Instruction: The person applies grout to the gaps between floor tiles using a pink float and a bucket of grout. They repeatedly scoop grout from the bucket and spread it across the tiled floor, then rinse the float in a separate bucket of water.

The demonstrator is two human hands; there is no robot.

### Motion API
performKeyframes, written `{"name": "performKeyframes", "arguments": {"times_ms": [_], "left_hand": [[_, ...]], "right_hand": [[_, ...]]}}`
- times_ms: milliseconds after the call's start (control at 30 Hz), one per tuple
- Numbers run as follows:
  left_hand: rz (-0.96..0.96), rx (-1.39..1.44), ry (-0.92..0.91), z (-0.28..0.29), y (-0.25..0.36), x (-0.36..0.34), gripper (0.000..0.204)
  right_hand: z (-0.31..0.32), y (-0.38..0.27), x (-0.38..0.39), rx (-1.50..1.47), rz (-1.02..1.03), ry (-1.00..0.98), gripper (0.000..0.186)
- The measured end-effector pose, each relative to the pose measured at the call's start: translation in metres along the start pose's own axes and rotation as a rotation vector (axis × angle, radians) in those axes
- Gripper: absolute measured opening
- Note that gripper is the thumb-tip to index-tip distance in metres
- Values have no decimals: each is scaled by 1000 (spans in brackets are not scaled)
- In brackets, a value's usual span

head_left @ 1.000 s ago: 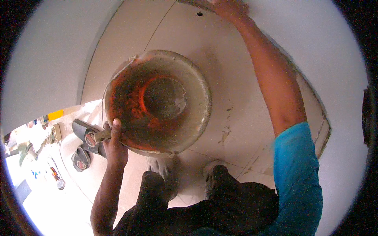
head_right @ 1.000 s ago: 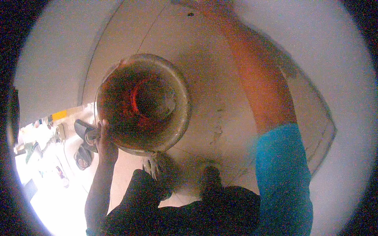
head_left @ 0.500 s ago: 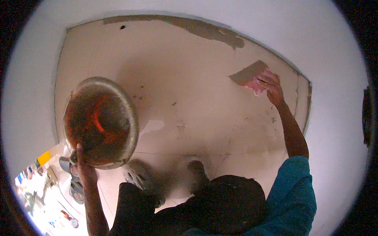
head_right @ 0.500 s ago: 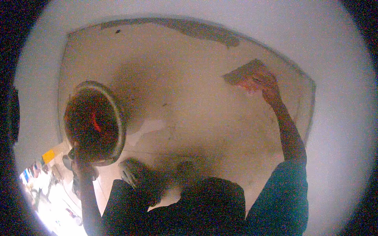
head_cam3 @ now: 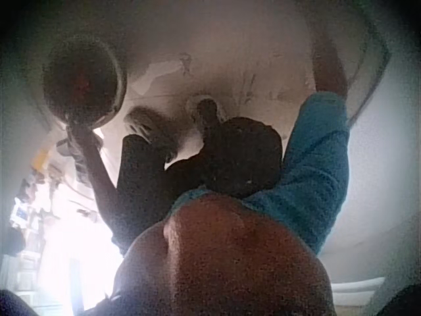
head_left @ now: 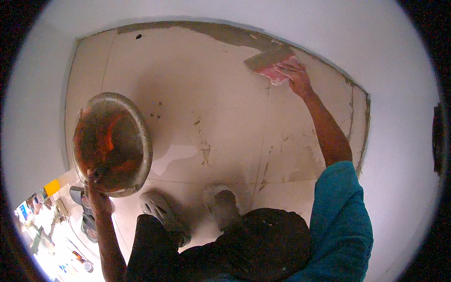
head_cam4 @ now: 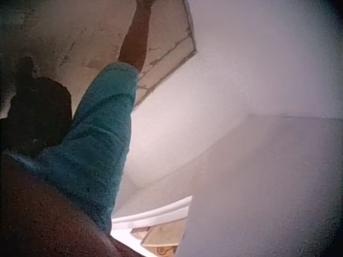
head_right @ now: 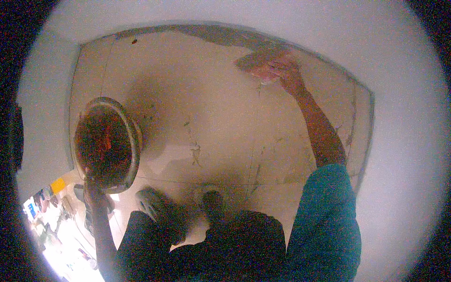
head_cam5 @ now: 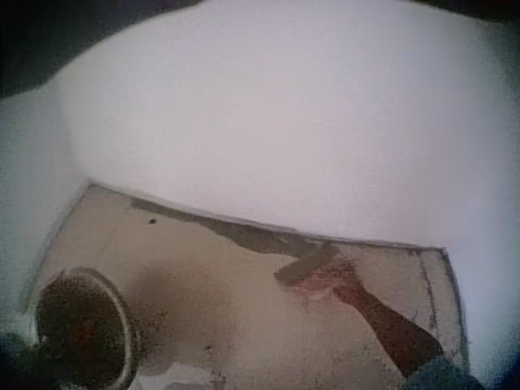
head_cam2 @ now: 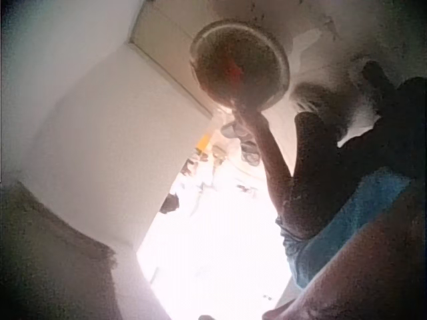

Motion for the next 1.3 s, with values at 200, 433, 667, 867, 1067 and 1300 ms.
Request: {"name": "performKeyframes", "arguments": {"times_ms": [200,433,667,867,1067,1300], "left_hand": [[134,5,-63,7,9,18,53],[158,136,36,47,8,42,54],[214,213,30,43,8,28,57],[224,123,29,54,-7,10,75],[227,192,32,55,-23,-4,78],[204,235,36,53,-17,-5,61]], "right_hand": [[-10,-60,-48,-84,-15,4,63],[-9,-123,-94,-18,32,117,60],[-14,-188,-144,24,16,169,62],[-54,-198,-188,83,12,226,55],[-69,-195,-218,-7,-68,186,49],[-40,-288,-243,128,33,207,52]]}}
Point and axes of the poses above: each hand's wrist, its own x-axis away from the middle knuckle, its own z-axis out of the back of the hand, y = z × x, the point moved 4 cm from there along -x, towards the middle knuckle, and after that the axes turned 10 degrees about -z, right-handed, at the moved point
